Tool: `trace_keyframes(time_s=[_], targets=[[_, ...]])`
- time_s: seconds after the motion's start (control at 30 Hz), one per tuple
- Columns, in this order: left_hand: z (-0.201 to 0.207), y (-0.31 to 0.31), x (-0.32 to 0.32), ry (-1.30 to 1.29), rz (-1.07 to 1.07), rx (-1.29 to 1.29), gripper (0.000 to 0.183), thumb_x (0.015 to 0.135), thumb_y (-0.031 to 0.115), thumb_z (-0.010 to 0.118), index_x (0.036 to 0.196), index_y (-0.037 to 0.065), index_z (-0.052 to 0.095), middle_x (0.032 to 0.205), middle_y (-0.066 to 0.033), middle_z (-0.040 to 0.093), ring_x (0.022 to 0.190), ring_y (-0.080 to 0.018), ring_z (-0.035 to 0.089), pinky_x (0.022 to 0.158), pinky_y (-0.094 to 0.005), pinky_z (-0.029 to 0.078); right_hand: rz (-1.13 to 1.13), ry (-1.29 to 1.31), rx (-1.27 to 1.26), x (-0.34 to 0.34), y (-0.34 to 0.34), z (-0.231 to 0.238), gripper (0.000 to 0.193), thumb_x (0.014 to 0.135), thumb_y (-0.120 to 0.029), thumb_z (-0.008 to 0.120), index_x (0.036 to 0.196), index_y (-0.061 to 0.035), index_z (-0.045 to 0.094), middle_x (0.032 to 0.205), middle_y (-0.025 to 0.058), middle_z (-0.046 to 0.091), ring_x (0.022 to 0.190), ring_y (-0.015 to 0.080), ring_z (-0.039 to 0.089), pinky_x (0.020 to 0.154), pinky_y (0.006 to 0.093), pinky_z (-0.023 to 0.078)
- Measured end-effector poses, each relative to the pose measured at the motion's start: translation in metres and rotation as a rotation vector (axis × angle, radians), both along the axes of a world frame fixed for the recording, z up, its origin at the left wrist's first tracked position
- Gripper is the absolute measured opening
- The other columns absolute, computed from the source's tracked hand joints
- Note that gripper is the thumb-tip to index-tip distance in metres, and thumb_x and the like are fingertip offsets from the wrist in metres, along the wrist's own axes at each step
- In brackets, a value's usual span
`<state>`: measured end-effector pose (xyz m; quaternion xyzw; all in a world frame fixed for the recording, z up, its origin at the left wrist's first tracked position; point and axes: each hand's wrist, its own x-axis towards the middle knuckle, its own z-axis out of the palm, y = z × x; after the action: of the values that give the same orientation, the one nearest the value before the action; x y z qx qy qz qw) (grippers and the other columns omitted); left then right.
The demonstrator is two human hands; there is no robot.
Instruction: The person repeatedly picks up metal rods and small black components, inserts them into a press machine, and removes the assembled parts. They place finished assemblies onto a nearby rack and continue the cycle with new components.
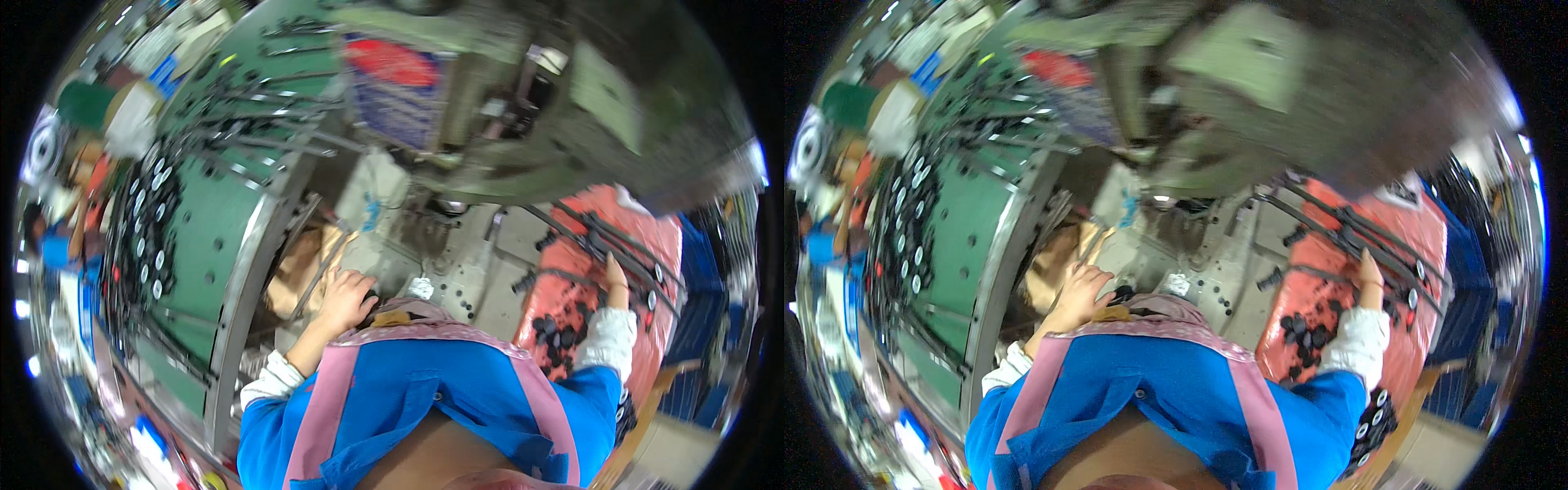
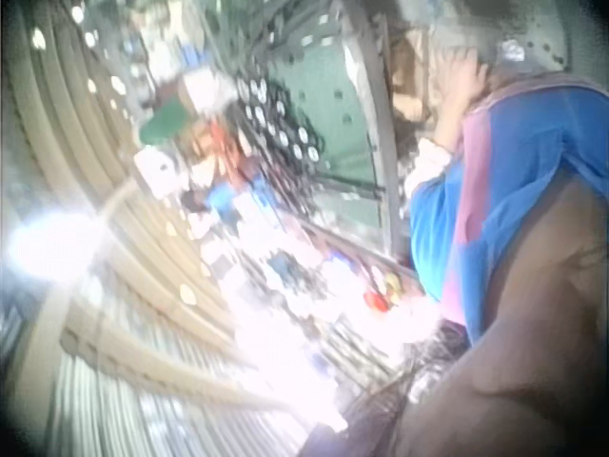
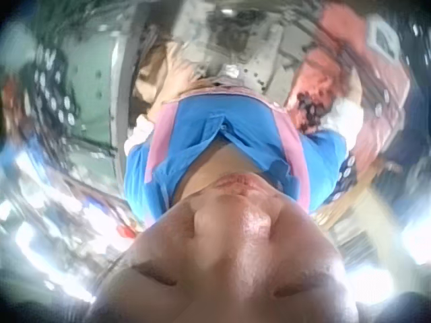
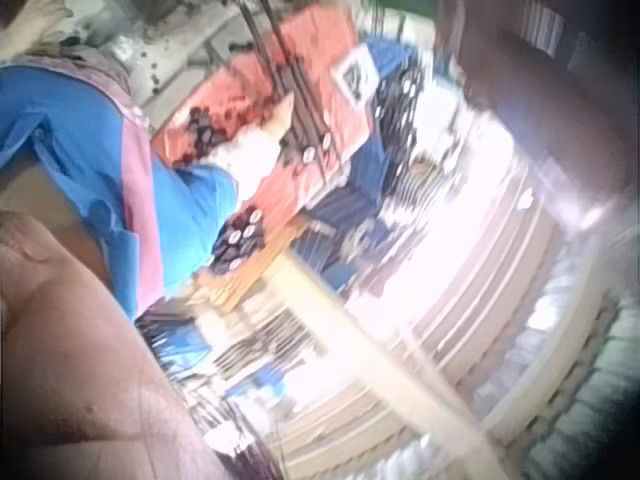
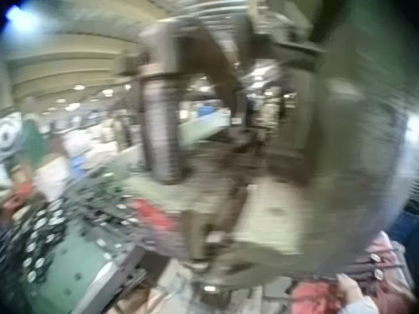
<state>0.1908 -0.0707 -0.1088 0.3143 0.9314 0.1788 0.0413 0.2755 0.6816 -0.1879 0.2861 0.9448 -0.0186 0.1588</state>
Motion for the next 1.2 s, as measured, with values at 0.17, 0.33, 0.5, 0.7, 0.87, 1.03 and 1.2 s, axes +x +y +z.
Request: trace_keyframes(time_s=[0.17, 0.33, 0.5, 0.7, 0.87, 1.03, 1.2], targets=[[-0.027, -0.063, 0.014, -0.082, 0.283, -0.068, 0.034, 0.082, 0.028, 0.071, 0.111, 0.011, 0.065, 0.104, -0.0103, 0.067, 0.11, -0.029, 0.057, 0.105, -0.0535, 0.031, 0.395, 0.41, 0.113, -0.105, -0.078, 0.054, 0.035, 0.085, -0.02, 0.065, 0.119, -0.0118, 0.066, 0.102, 0.0193, 0.069, 0.097, 0.0393, 0.065, 0.084, 0.0477, 0.052], [-0.052, -0.131, 0.001, -0.1, 0.471, -0.146, 0.03, 0.081, 0.028, 0.071, 0.107, 0.013, 0.066, 0.1, -0.0098, 0.068, 0.106, -0.0297, 0.06, 0.101, -0.0529, 0.034, 1.105, 0.993, 0.441, -0.234, -0.243, 0.04, 0.019, 0.084, -0.016, 0.066, 0.098, -0.0027, 0.068, 0.087, 0.0193, 0.066, 0.084, 0.0394, 0.063, 0.073, 0.0455, 0.051], [-0.048, -0.183, -0.014, -0.014, 0.587, -0.047, 0.028, 0.083, 0.024, 0.069, 0.107, 0.01, 0.066, 0.099, -0.0083, 0.069, 0.103, -0.0285, 0.061, 0.102, -0.0523, 0.034, 0.778, 0.664, 0.083, -0.301, -0.347, 0.045, 0.018, 0.084, -0.016, 0.066, 0.095, -0.0023, 0.068, 0.086, 0.0189, 0.066, 0.083, 0.0389, 0.063, 0.072, 0.0449, 0.051], [-0.044, -0.216, -0.07, -0.002, 0.536, 0.038, 0.028, 0.081, 0.021, 0.07, 0.106, 0.01, 0.067, 0.097, -0.0084, 0.069, 0.101, -0.0274, 0.063, 0.103, -0.0543, 0.034, 0.585, 0.458, -0.041, -0.358, -0.404, 0.05, 0.016, 0.084, -0.016, 0.067, 0.091, -0.002, 0.067, 0.085, 0.0183, 0.065, 0.081, 0.0383, 0.063, 0.072, 0.0443, 0.051], [-0.036, -0.232, -0.125, 0.034, 0.423, 0.097, 0.024, 0.083, 0.02, 0.069, 0.104, 0.01, 0.067, 0.094, -0.0098, 0.069, 0.098, -0.0279, 0.063, 0.104, -0.0524, 0.034, 0.573, 0.69, -0.029, -0.369, -0.409, 0.038, 0.016, 0.084, -0.016, 0.07, 0.083, -0.0023, 0.062, 0.076, 0.0162, 0.062, 0.073, 0.0352, 0.062, 0.065, 0.0442, 0.049], [-0.034, -0.246, -0.183, 0.095, 0.315, 0.107, 0.024, 0.085, 0.018, 0.068, 0.107, 0.011, 0.066, 0.093, -0.0096, 0.067, 0.099, -0.0278, 0.062, 0.105, -0.052, 0.034, 0.384, 0.751, -0.043, -0.364, -0.418, 0.042, 0.018, 0.083, -0.019, 0.073, 0.082, -0.0034, 0.064, 0.074, 0.0152, 0.063, 0.068, 0.0328, 0.062, 0.061, 0.0435, 0.049], [-0.033, -0.25, -0.242, 0.368, 0.207, 0.074, 0.036, 0.073, -0.003, 0.059, 0.107, 0.007, 0.065, 0.114, -0.0084, 0.063, 0.111, -0.0293, 0.057, 0.099, -0.0461, 0.04, 0.326, 0.95, -0.254, -0.338, -0.422, 0.055, 0.015, 0.085, -0.015, 0.071, 0.087, -0.0014, 0.066, 0.075, 0.0127, 0.067, 0.066, 0.0234, 0.068, 0.061, 0.033, 0.052]])
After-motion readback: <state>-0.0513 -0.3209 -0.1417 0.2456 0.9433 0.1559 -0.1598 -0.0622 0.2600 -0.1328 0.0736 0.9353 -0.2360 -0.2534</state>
